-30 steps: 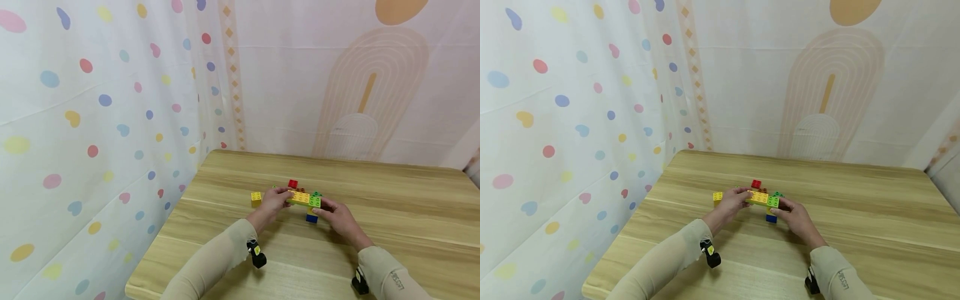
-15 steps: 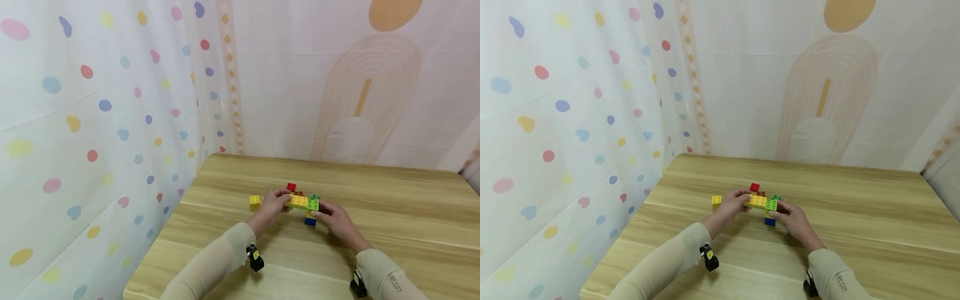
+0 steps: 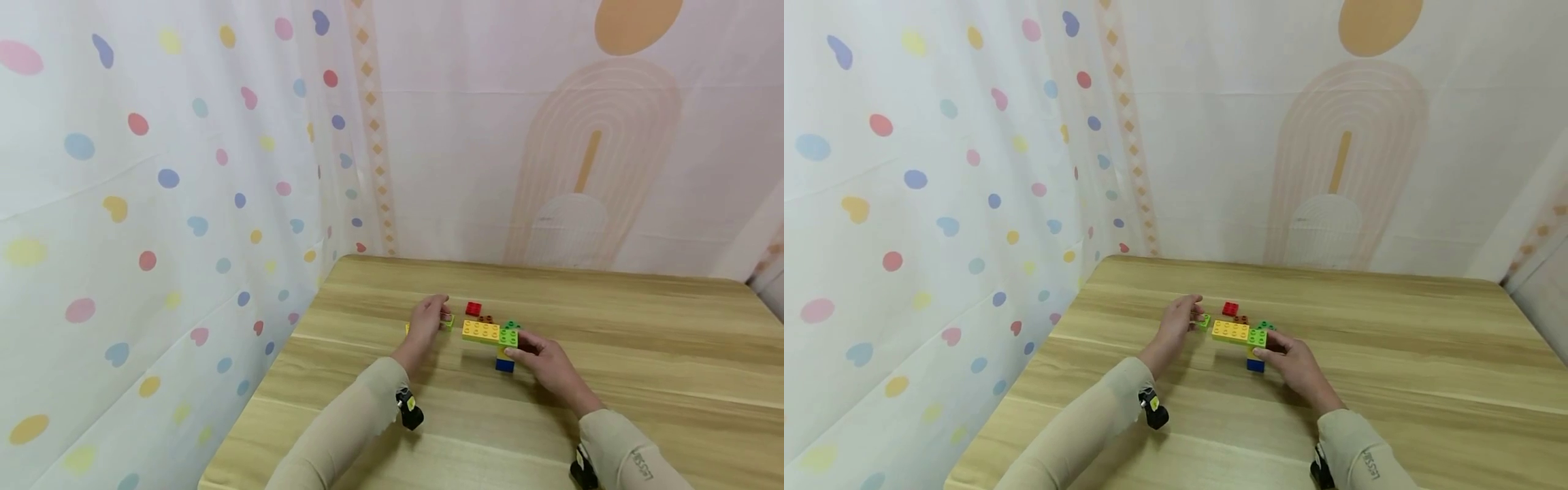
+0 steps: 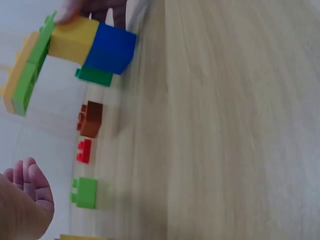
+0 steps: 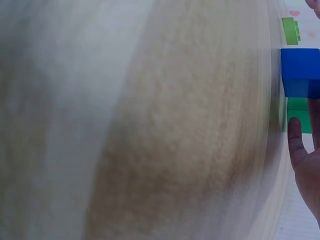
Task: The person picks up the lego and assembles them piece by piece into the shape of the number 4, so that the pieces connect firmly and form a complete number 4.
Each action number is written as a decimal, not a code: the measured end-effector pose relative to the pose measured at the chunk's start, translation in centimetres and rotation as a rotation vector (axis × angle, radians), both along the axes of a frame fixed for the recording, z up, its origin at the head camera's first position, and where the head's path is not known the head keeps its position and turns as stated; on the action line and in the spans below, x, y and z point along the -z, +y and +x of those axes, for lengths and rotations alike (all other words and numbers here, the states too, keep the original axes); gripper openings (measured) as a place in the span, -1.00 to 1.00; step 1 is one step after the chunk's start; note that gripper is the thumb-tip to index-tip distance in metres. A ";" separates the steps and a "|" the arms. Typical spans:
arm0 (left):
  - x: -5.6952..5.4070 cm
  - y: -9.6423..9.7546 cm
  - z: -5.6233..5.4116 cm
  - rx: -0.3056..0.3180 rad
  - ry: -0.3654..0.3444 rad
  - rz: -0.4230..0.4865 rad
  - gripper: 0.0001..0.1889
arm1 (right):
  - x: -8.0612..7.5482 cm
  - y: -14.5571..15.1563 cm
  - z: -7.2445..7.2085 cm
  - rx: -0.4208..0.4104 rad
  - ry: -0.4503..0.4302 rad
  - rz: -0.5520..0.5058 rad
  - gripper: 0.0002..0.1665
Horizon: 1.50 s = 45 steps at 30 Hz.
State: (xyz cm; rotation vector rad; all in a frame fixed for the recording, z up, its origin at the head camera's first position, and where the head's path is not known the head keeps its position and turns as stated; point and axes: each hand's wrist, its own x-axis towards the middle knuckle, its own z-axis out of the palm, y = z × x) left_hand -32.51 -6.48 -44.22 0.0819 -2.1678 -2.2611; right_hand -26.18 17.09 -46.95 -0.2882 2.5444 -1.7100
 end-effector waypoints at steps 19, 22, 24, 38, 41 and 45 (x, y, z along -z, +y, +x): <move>3.5 1.1 -1.0 0.040 0.087 -0.208 -0.73 | 0.1 -0.3 0.0 0.006 0.012 -0.008 -0.37; 3.5 1.1 -1.7 0.050 0.110 -0.253 -0.70 | 0.2 -0.3 -0.1 0.009 0.016 -0.010 -0.37; 3.5 1.1 -2.3 0.052 0.125 -0.275 -0.69 | 0.2 -0.3 -0.1 0.010 0.021 -0.014 -0.37; 3.4 0.9 -5.1 0.193 0.097 -0.448 -0.49 | 0.4 -0.2 0.3 0.013 0.013 -0.032 -0.40; 3.2 0.8 -5.6 0.246 0.089 -0.489 -0.47 | 0.3 -0.1 0.5 0.010 0.015 -0.031 -0.40; 3.3 0.5 -6.2 0.313 0.086 -0.522 -0.45 | 0.3 -0.2 0.6 0.012 0.015 -0.040 -0.41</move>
